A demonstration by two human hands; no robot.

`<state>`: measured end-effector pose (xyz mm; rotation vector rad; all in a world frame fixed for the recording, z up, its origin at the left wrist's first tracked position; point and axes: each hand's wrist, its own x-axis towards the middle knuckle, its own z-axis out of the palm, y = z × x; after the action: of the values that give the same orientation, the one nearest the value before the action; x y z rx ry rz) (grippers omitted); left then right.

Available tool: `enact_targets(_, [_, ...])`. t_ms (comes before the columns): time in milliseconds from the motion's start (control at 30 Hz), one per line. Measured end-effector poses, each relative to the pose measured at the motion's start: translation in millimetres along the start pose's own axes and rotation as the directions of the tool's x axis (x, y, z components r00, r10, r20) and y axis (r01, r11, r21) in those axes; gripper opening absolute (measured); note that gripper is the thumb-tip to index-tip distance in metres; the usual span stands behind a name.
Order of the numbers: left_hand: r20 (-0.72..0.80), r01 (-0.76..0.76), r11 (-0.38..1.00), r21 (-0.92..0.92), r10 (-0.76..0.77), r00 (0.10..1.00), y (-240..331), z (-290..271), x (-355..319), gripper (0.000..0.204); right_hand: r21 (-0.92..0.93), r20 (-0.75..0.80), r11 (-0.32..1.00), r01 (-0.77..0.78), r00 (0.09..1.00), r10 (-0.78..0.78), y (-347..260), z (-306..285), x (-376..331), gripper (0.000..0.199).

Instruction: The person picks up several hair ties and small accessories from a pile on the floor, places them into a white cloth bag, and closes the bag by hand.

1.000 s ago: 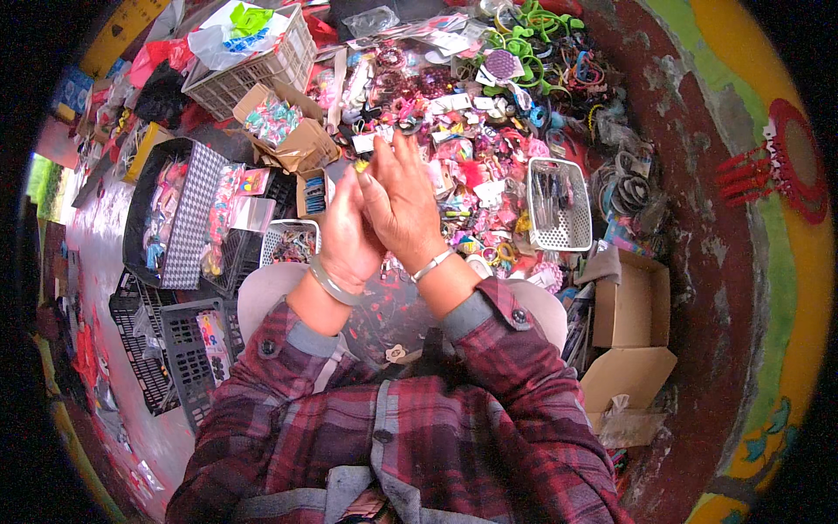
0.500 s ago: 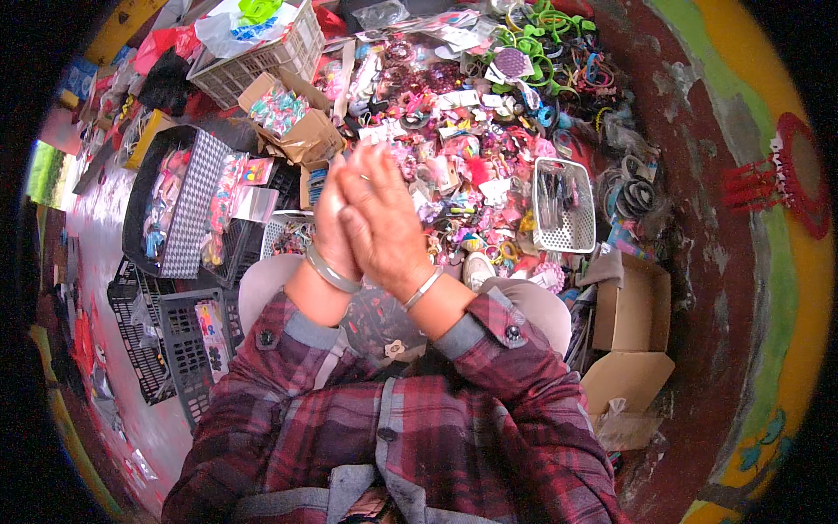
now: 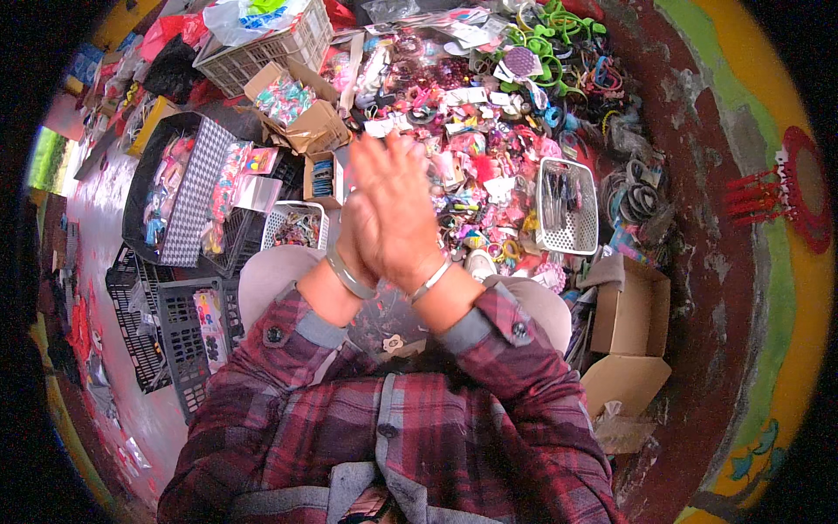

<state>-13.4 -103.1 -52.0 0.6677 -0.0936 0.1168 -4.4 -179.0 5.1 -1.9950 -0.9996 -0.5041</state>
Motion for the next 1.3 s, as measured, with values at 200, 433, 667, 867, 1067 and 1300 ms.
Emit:
enact_targets(200, [-0.161, 0.225, 0.896, -0.384, -0.305, 0.939, 20, 49, 0, 0.039, 0.269, -0.055, 0.925, -0.269, 0.954, 0.294, 34, -14, 16, 0.047])
enact_targets(433, [-0.102, 0.13, 0.829, -0.544, -0.219, 0.97, 31, 33, 14, 0.047, 0.738, -0.012, 0.61, -0.288, 0.898, 0.439, 35, -41, 18, 0.043])
enact_targets(667, [-0.197, 0.123, 0.882, -0.455, -0.235, 0.952, 30, 31, 12, 0.049, 0.282, 0.049, 0.822, -0.494, 0.863, 0.502, 21, -30, 5, 0.027])
enact_targets(867, [-0.073, 0.239, 0.877, -0.417, -0.294, 0.953, 24, 40, 8, 0.058, 0.798, 0.064, 0.448, -0.403, 0.797, 0.601, 31, -36, 9, 0.012])
enact_targets(1067, [0.011, 0.243, 0.851, -0.466, -0.269, 0.963, 12, 37, 6, 0.051, 0.883, 0.262, 0.16, -0.442, 0.746, 0.612, 23, -42, 18, 0.011])
enact_targets(1300, [-0.008, 0.308, 0.862, -0.403, -0.34, 0.941, 2, 41, 3, 0.041, 0.706, 0.178, 0.53, -0.471, 0.842, 0.51, 11, -44, 28, 0.012])
